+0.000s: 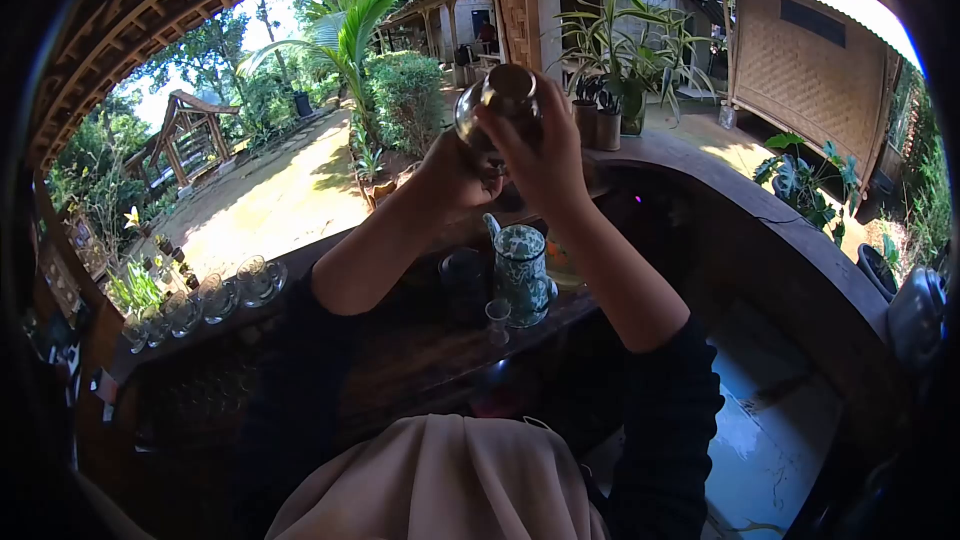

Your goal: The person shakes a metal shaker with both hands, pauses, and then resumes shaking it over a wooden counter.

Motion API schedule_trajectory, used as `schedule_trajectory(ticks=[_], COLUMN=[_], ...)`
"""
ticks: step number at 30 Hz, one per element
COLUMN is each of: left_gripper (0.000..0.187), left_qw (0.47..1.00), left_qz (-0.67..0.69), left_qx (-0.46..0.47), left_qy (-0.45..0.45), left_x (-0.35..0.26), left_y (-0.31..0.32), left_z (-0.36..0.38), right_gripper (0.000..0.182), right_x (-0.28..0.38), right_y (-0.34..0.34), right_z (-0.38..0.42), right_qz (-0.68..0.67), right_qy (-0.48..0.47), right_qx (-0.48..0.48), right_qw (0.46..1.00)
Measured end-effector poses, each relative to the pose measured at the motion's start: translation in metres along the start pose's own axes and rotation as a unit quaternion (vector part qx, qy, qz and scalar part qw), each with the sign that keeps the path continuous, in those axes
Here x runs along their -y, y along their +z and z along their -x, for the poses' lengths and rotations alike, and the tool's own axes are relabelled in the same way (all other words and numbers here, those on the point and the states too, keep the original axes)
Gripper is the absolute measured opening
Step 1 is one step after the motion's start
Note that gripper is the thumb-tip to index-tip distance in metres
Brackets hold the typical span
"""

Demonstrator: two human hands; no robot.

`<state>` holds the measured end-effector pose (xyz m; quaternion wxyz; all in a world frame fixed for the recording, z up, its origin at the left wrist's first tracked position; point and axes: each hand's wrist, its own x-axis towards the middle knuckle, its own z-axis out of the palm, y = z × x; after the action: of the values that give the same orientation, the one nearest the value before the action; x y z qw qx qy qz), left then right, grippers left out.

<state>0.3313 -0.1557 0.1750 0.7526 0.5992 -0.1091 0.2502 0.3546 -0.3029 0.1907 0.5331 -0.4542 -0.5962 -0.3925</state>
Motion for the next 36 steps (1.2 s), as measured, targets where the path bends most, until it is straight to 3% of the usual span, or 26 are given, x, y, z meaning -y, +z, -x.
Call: schedule_trajectory(ticks=[1,2,4,5,7,8,9,11,12,13,15,16,18,19,21,23,24,25,27,28,29,30,31,33,35,36], left_gripper=[0.050,0.050,0.059,0.059,0.071,0.084,0.074,0.060,0.046,0.049,0.042,0.042,0.048,0.053,0.072,0.091,0.101,0.086,0.063,0.044,0.044,0.044,0.043,0.048,0.058,0.072], left_qw=[0.952,0.953,0.984,0.984,0.924,0.912,0.913,0.930,0.880,0.973,0.956,0.956,0.968,0.879,0.957,0.912,0.920,0.916,0.967,0.837,0.835,0.934,0.982,0.985,0.979,0.945], left_qz=[0.148,0.148,0.140,0.139,0.177,0.111,0.098,0.338,0.373,0.145,0.240,0.240,0.212,0.436,0.162,0.023,0.023,0.080,0.235,0.431,0.434,0.302,0.153,0.150,0.152,0.173], left_qx=[-0.132,-0.130,0.111,0.107,0.285,0.296,0.274,0.140,0.280,0.162,-0.090,-0.090,0.115,0.187,0.150,0.202,0.191,0.196,0.079,0.326,0.326,0.161,-0.012,0.051,0.129,0.234], left_qy=[-0.234,-0.231,-0.002,-0.003,0.182,0.261,0.284,-0.033,-0.093,0.078,-0.140,-0.140,0.070,-0.042,0.187,0.357,0.340,0.340,0.060,-0.084,-0.086,-0.104,-0.114,-0.064,0.042,0.147], left_x=[-0.010,-0.019,-0.025,-0.022,-0.018,-0.018,-0.014,0.003,0.010,0.029,0.031,0.031,0.018,0.016,-0.020,-0.024,-0.025,-0.028,-0.013,-0.005,-0.005,-0.004,-0.005,-0.019,-0.039,-0.040], left_y=[0.013,0.020,0.021,0.016,0.011,0.016,0.019,0.002,-0.012,-0.013,-0.009,-0.008,0.002,-0.005,0.009,0.011,0.008,0.010,-0.018,-0.040,-0.038,-0.036,-0.034,-0.030,-0.028,-0.027], left_z=[0.005,0.012,0.037,0.043,0.051,0.058,0.055,0.026,0.000,-0.010,-0.016,-0.015,-0.004,0.014,0.045,0.054,0.055,0.046,0.001,-0.021,-0.016,-0.012,-0.009,0.009,0.044,0.059], right_gripper=[0.051,0.051,0.047,0.046,0.046,0.044,0.042,0.040,0.041,0.042,0.051,0.051,0.055,0.050,0.046,0.042,0.041,0.040,0.047,0.050,0.052,0.053,0.053,0.052,0.053,0.050], right_x=[-0.002,-0.006,0.040,0.053,0.067,0.056,0.043,0.017,-0.002,-0.023,-0.046,-0.047,-0.012,0.009,0.051,0.044,0.049,0.047,0.002,-0.016,-0.020,-0.022,-0.019,0.022,0.063,0.075], right_y=[-0.004,-0.006,-0.023,-0.027,-0.024,-0.020,-0.018,-0.023,-0.014,-0.002,0.017,0.014,-0.002,-0.010,-0.020,0.021,0.022,0.014,0.013,0.024,0.035,0.042,0.038,0.022,0.004,0.013], right_z=[0.003,0.000,-0.004,0.002,0.026,0.023,0.017,0.008,0.003,0.002,0.002,0.006,-0.004,-0.009,0.007,0.019,0.014,0.015,-0.005,-0.012,-0.017,-0.020,-0.016,-0.016,-0.004,0.008], right_qz=[-0.037,-0.072,-0.031,-0.029,-0.074,-0.066,-0.058,-0.014,-0.034,-0.052,-0.157,-0.157,-0.061,-0.052,-0.018,-0.061,-0.067,-0.080,-0.013,-0.003,-0.032,-0.061,-0.060,-0.039,0.013,-0.018], right_qy=[0.069,0.131,-0.115,-0.232,-0.421,-0.504,-0.582,-0.410,-0.284,-0.154,0.216,0.216,-0.050,-0.201,-0.356,-0.537,-0.519,-0.440,-0.373,-0.273,-0.111,0.054,0.051,-0.017,-0.237,-0.338], right_qx=[-0.018,-0.038,-0.011,-0.018,-0.053,-0.072,-0.091,0.007,0.006,0.007,-0.001,-0.002,0.011,0.016,0.006,-0.215,-0.246,-0.162,-0.036,-0.010,-0.004,0.000,0.000,0.000,0.040,-0.020], right_qw=[0.997,0.988,0.993,0.972,0.903,0.858,0.806,0.912,0.958,0.987,0.964,0.964,0.997,0.978,0.934,0.814,0.816,0.880,0.927,0.962,0.993,0.997,0.997,0.999,0.971,0.941])
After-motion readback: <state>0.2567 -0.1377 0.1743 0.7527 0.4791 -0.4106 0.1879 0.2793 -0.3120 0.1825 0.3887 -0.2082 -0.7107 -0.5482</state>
